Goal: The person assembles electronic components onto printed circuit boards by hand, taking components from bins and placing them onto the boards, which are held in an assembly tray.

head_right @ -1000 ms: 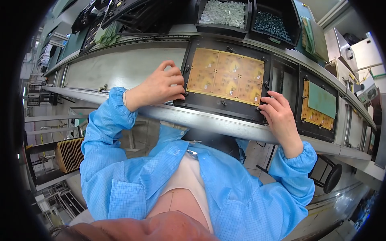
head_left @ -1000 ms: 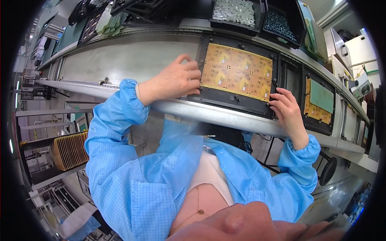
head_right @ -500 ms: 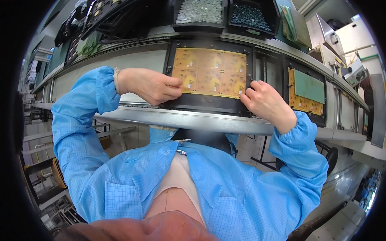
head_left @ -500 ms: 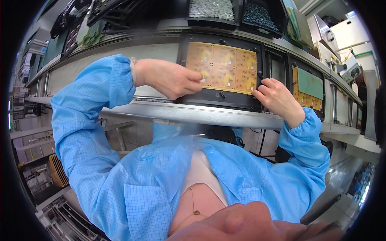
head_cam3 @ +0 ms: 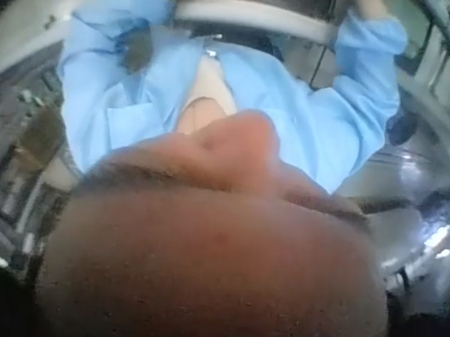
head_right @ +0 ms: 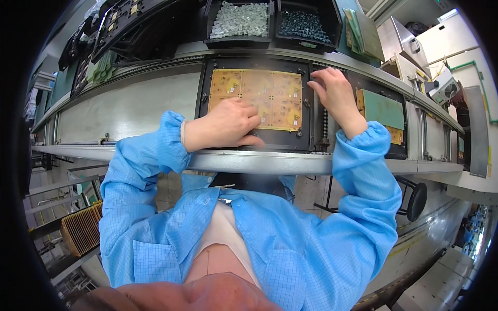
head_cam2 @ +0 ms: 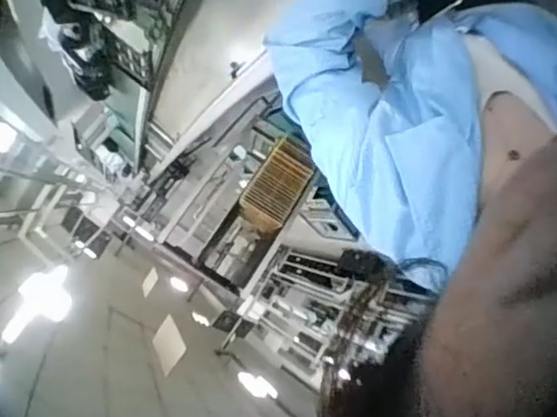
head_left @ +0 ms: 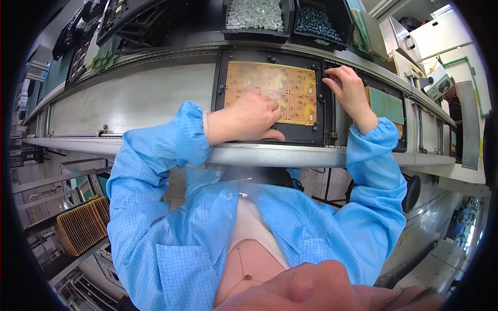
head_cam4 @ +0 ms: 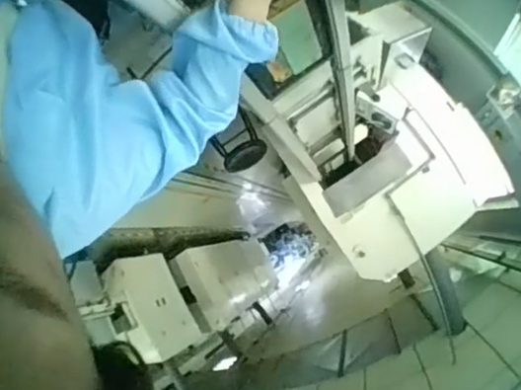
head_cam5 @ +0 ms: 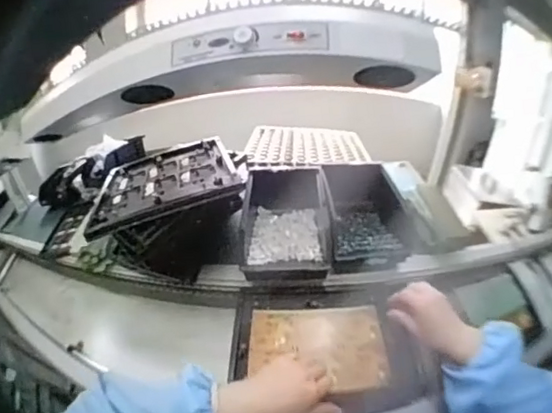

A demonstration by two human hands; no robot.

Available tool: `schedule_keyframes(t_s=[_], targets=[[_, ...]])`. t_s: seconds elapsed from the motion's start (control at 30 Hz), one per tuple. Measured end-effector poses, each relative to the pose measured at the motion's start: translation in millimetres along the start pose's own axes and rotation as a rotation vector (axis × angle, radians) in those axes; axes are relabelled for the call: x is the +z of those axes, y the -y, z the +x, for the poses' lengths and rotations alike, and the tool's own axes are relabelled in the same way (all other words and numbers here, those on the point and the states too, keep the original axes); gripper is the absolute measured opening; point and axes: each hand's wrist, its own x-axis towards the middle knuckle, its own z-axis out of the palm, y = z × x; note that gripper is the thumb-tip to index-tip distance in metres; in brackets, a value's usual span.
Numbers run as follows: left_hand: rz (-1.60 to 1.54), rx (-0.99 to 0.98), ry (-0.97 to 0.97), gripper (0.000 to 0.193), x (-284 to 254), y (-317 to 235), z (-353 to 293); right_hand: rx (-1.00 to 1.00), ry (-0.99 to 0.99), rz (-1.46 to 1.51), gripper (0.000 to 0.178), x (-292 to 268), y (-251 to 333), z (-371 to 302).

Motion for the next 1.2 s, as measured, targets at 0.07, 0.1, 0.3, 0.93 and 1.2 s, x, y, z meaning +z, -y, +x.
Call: schedule_keyframes(t_s=[0.07, 0.1, 0.3, 0.93, 1.2], targets=[[0.036, 0.029, -0.041, 0.039, 9.1, -2.5, 3.4, 0.033, -0.055, -0.032, 0.019, 13.8, -10.3, 5.6], [0.069, 0.054, -0.077, 0.039, 13.4, -3.1, 3.8, 0.029, -0.057, -0.034, 0.019, 17.4, -11.2, 9.1], [0.034, -0.086, -0.141, 0.03, 28.0, -4.0, 7.2, 0.014, -0.035, -0.17, 0.016, 27.5, -13.1, 27.1], [0.231, -0.484, -0.464, 0.02, -9.9, 85.2, -31.7, 0.013, -0.003, -0.065, 0.014, 14.0, 27.8, 52.0], [0.129, -0.632, -0.541, 0.022, 5.8, 101.5, -29.1, -0.136, -0.001, -0.001, 0.013, 67.0, 60.9, 83.5]])
